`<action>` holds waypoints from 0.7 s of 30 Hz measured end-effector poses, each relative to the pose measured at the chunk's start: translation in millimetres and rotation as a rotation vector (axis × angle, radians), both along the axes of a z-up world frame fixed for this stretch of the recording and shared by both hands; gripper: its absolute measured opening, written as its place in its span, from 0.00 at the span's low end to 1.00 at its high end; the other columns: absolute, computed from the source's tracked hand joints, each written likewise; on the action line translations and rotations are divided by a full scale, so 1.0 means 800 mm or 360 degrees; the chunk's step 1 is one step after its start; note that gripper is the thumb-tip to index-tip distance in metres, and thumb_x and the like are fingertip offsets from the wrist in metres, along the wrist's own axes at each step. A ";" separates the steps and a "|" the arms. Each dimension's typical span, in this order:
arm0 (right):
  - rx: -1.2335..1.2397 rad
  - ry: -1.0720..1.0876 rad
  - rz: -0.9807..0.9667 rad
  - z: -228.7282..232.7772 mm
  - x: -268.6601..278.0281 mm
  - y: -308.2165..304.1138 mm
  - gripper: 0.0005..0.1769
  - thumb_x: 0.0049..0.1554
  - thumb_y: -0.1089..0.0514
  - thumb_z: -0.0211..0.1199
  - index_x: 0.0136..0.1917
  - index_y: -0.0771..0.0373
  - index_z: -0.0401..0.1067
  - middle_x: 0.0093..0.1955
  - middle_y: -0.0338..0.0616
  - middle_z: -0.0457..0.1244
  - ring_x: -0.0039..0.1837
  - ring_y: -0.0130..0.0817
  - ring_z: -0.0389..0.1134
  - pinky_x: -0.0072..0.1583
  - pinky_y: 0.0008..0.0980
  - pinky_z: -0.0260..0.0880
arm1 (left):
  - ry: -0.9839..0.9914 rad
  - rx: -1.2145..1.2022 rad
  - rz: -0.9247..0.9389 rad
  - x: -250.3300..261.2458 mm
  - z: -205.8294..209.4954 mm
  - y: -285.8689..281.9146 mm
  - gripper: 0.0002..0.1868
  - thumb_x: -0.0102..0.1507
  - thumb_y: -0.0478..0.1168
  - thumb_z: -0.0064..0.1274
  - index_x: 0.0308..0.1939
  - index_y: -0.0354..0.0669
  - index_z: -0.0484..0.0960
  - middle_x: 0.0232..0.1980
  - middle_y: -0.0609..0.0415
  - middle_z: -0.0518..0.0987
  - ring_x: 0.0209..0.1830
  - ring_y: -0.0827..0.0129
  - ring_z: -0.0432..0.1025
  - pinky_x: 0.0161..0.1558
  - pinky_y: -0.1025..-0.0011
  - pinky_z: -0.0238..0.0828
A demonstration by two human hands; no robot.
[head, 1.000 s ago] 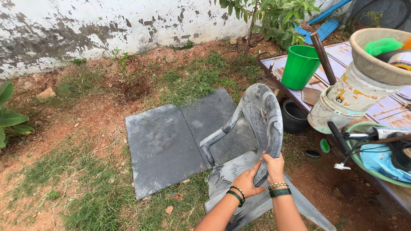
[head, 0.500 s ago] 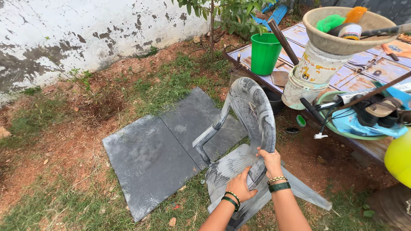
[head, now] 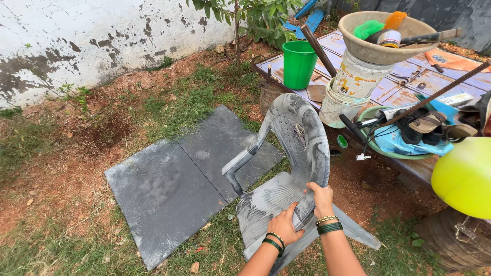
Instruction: The person picks up discarded footwear, a bottle, a can, and cloth from the ground, repositions a plastic chair, and arranges buckets, a handheld tool, and containers by an outdoor table.
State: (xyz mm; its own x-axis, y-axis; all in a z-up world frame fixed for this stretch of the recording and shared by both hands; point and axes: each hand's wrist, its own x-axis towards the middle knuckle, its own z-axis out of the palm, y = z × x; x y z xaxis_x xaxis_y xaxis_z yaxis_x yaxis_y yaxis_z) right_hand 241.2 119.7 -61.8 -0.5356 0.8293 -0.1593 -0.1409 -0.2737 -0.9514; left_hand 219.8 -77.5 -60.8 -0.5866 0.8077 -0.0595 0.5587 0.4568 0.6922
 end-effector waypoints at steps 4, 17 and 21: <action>0.0011 0.0041 -0.0061 -0.001 0.029 0.006 0.08 0.49 0.67 0.65 0.44 0.72 0.72 0.38 0.46 0.67 0.34 0.35 0.69 0.37 0.36 0.69 | 0.0040 0.0016 -0.0022 0.024 0.001 0.005 0.53 0.52 0.53 0.67 0.77 0.57 0.57 0.57 0.40 0.77 0.53 0.42 0.75 0.55 0.49 0.73; -0.0074 0.0145 -0.0099 -0.001 0.144 0.023 0.17 0.50 0.68 0.64 0.54 0.67 0.74 0.40 0.45 0.67 0.35 0.35 0.67 0.40 0.35 0.68 | 0.0044 -0.0049 0.0075 0.120 -0.041 -0.014 0.49 0.49 0.55 0.68 0.71 0.56 0.63 0.55 0.43 0.79 0.56 0.46 0.74 0.55 0.50 0.71; -0.0127 0.0138 -0.0149 -0.003 0.184 0.037 0.20 0.50 0.68 0.63 0.58 0.71 0.74 0.44 0.45 0.68 0.37 0.35 0.67 0.41 0.36 0.69 | 0.0051 -0.0164 0.0015 0.142 -0.055 -0.032 0.50 0.49 0.55 0.67 0.74 0.57 0.63 0.54 0.42 0.79 0.54 0.46 0.75 0.56 0.52 0.72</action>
